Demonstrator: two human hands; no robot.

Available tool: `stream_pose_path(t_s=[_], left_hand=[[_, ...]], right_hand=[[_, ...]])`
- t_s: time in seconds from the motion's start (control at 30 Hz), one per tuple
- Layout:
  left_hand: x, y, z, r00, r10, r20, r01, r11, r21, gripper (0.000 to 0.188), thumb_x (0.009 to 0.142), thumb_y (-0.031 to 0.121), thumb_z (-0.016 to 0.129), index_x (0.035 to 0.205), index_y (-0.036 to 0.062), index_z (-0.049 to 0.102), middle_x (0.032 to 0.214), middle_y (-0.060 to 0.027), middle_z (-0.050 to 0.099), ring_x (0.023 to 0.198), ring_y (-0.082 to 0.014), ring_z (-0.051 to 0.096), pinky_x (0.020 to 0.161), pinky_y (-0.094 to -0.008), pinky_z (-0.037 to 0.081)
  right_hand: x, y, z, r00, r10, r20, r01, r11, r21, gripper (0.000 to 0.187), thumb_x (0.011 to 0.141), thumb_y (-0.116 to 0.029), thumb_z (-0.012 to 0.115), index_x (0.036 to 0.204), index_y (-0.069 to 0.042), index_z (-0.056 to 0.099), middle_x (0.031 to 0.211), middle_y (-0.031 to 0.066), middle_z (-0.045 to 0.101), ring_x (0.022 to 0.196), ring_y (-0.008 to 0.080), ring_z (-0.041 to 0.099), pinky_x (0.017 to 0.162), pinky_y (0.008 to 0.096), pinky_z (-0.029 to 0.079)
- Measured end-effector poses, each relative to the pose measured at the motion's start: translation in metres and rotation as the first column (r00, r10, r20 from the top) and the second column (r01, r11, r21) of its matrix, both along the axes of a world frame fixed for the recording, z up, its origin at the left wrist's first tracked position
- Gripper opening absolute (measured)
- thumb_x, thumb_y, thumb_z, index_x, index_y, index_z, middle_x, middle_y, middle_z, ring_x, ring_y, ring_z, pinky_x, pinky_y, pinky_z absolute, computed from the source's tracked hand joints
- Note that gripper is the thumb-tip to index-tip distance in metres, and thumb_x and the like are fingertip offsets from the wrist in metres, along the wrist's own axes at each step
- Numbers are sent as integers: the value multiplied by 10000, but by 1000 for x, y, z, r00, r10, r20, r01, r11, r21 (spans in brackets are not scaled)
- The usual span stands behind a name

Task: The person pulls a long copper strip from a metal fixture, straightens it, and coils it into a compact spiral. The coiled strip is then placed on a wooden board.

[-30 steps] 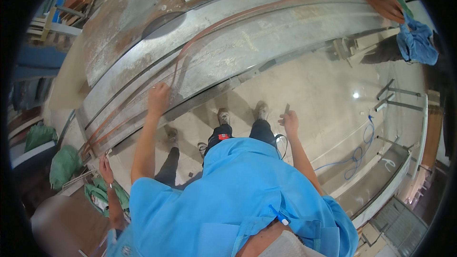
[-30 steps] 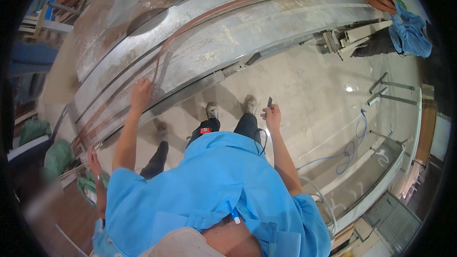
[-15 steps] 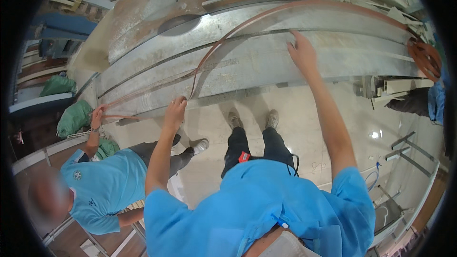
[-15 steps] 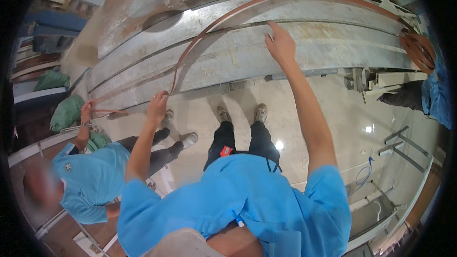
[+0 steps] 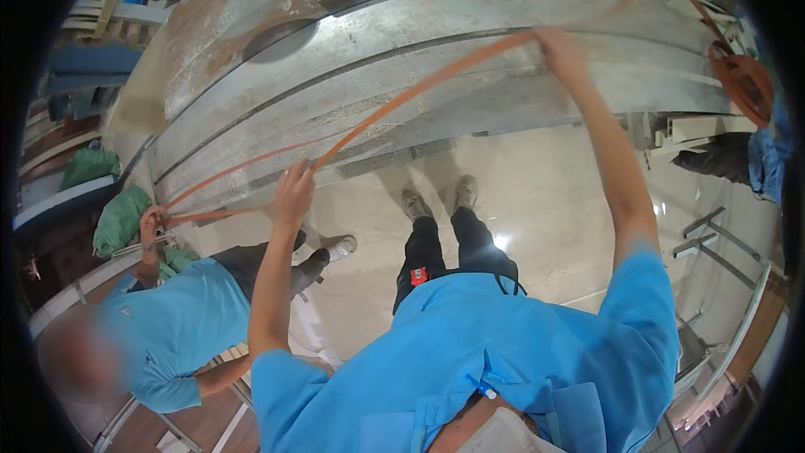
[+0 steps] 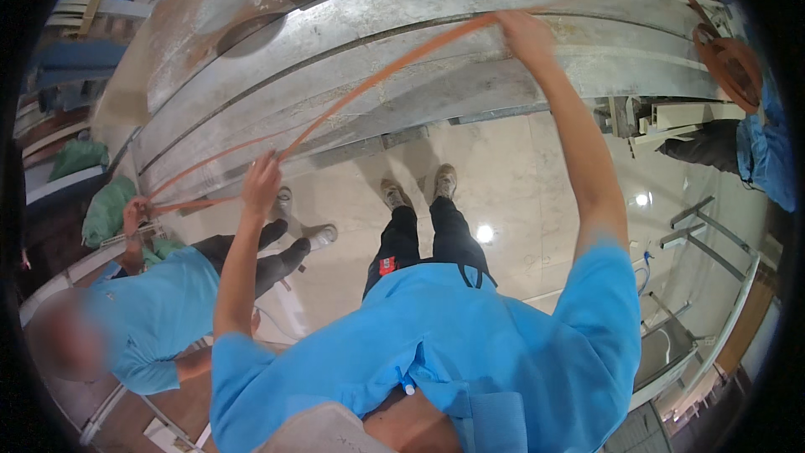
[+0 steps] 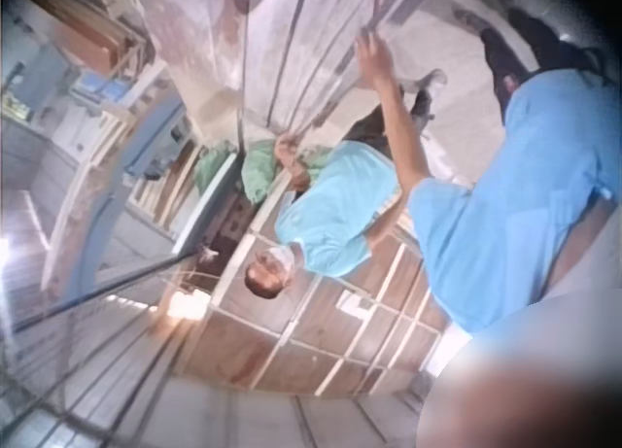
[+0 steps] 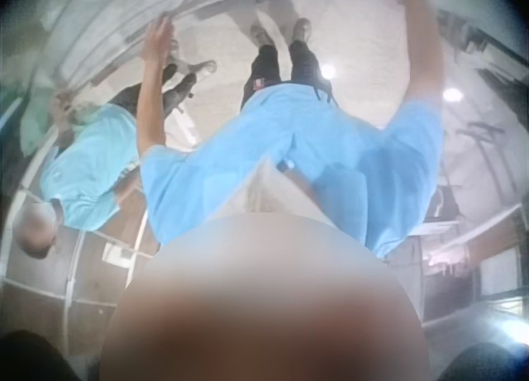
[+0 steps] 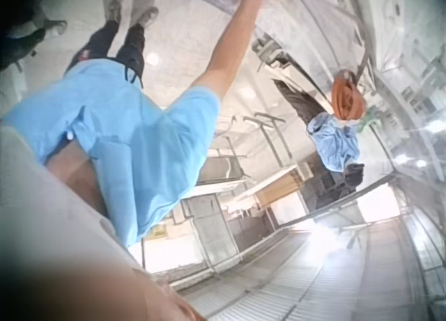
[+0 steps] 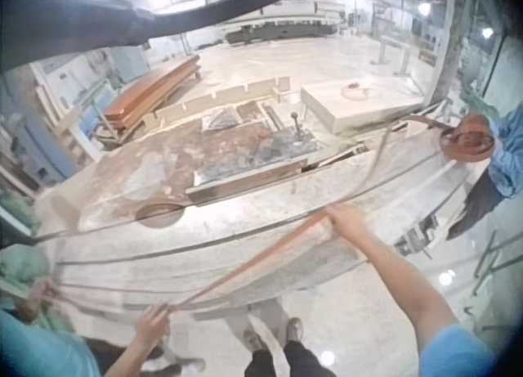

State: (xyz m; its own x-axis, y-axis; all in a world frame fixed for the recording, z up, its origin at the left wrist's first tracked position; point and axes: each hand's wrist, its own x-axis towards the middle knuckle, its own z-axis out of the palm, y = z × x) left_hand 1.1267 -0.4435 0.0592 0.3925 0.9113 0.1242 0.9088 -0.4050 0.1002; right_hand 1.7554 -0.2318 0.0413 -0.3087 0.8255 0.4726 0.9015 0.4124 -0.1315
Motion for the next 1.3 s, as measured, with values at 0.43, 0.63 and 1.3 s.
stream_pose_path(t_s=[0.43,0.63,1.3], left_hand=[[207,90,-20,965,-164,202,149,985,89,149,871,188,724,928,78,641,1152,-88,633,1055,-326,615,930,-462,469],[221,90,-36,941,-42,336,16,997,81,251,951,332,709,863,108,637,1004,-48,648,997,-311,609,884,-478,451],[271,108,-62,751,-101,653,88,995,52,231,876,132,766,1105,108,756,1179,-28,717,1124,-265,639,972,-397,490]], right_hand=[[156,-92,10,916,-355,188,401,835,-377,498,958,-223,544,1455,-205,519,1027,232,724,928,439,689,773,568,533],[68,-143,24,817,-574,-59,441,686,-579,376,1055,-345,479,1374,-147,504,962,297,696,900,502,668,777,597,505],[-168,-110,-22,898,-411,-155,232,743,-628,323,1032,-340,497,1051,-47,631,899,278,709,881,486,684,787,591,521]])
